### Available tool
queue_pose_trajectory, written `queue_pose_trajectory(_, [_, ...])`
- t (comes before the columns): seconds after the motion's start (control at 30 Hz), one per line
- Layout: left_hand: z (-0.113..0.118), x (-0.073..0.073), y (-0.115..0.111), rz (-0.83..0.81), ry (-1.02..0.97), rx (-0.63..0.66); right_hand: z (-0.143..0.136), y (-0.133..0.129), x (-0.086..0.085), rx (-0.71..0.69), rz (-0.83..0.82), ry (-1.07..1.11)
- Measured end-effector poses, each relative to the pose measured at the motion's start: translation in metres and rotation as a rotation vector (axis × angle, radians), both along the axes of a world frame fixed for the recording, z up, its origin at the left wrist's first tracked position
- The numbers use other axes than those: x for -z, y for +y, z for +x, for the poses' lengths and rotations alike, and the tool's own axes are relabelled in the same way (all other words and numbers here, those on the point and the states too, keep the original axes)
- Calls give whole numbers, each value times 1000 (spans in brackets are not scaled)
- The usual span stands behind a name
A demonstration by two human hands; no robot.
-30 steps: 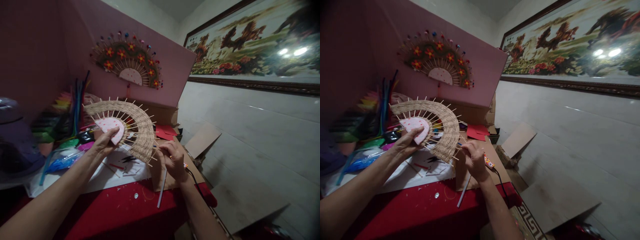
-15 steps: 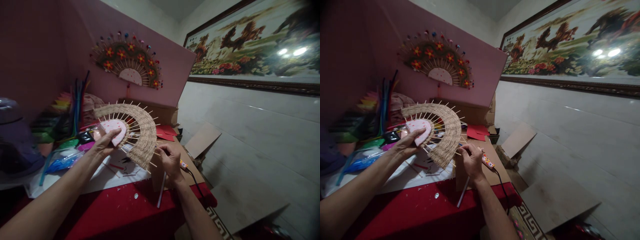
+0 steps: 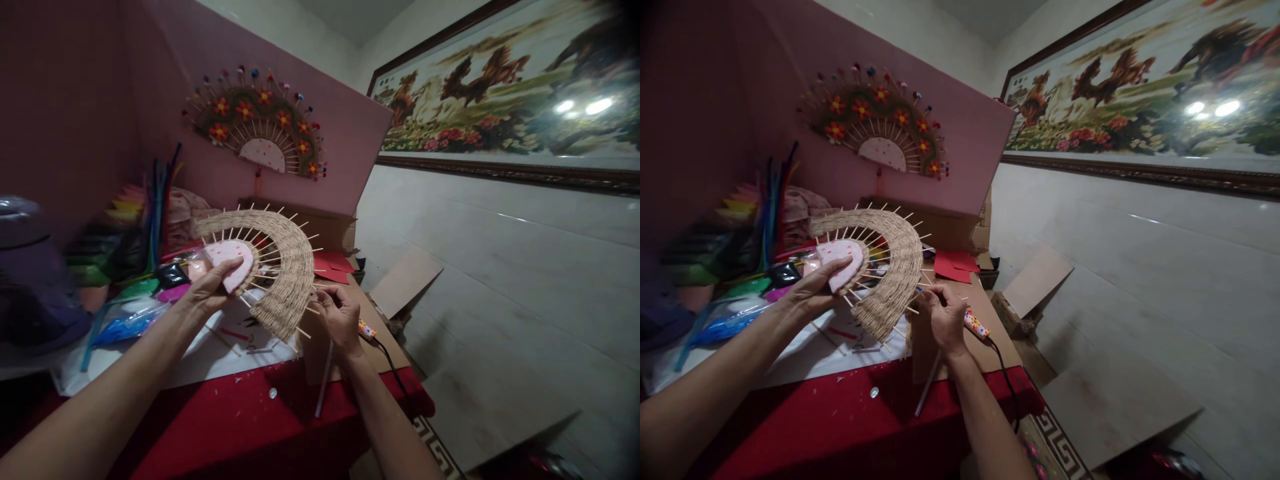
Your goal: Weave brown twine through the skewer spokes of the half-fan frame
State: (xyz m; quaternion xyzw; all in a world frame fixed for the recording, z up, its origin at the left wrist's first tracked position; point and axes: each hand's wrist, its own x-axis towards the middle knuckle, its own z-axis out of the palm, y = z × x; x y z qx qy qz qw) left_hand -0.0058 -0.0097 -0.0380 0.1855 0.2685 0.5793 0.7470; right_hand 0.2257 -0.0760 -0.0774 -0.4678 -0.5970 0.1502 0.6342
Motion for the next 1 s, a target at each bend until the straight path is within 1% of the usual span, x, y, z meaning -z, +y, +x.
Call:
queue_pose_trajectory(0.1, [-1, 0, 0, -18, -4, 5, 3, 3, 0, 18, 23, -13])
queue_pose_trajectory(0.27, [-2, 0, -1, 14, 40, 24, 7, 6, -7, 64, 73, -78])
queue_pose_trajectory(0.37, [0, -1, -2, 28, 40, 12, 9, 6, -13, 136, 125, -134])
queue_pose_trajectory(0.47, [0, -2, -3, 0, 70, 1, 10, 3, -18, 207, 163, -190])
queue_pose_trajectory(0.57, [0, -2, -3, 1, 105, 12, 11, 1, -24, 234, 217, -261])
queue_pose_trajectory(0.67, [-1, 1, -1, 29, 116, 19, 11, 1, -30, 196, 278, -319])
queue_pose_trajectory(0.73, [-1, 3, 0, 37, 123, 20, 12, 1, -34, 148, 282, -354])
queue_pose_trajectory(0.87, [-1, 2, -1, 46, 143, 39, 16, 4, -37, 84, 217, -380])
queue_pose_trajectory(1.0, [-2, 0, -2, 24, 131, 68, 20, 5, -35, 58, 161, -319])
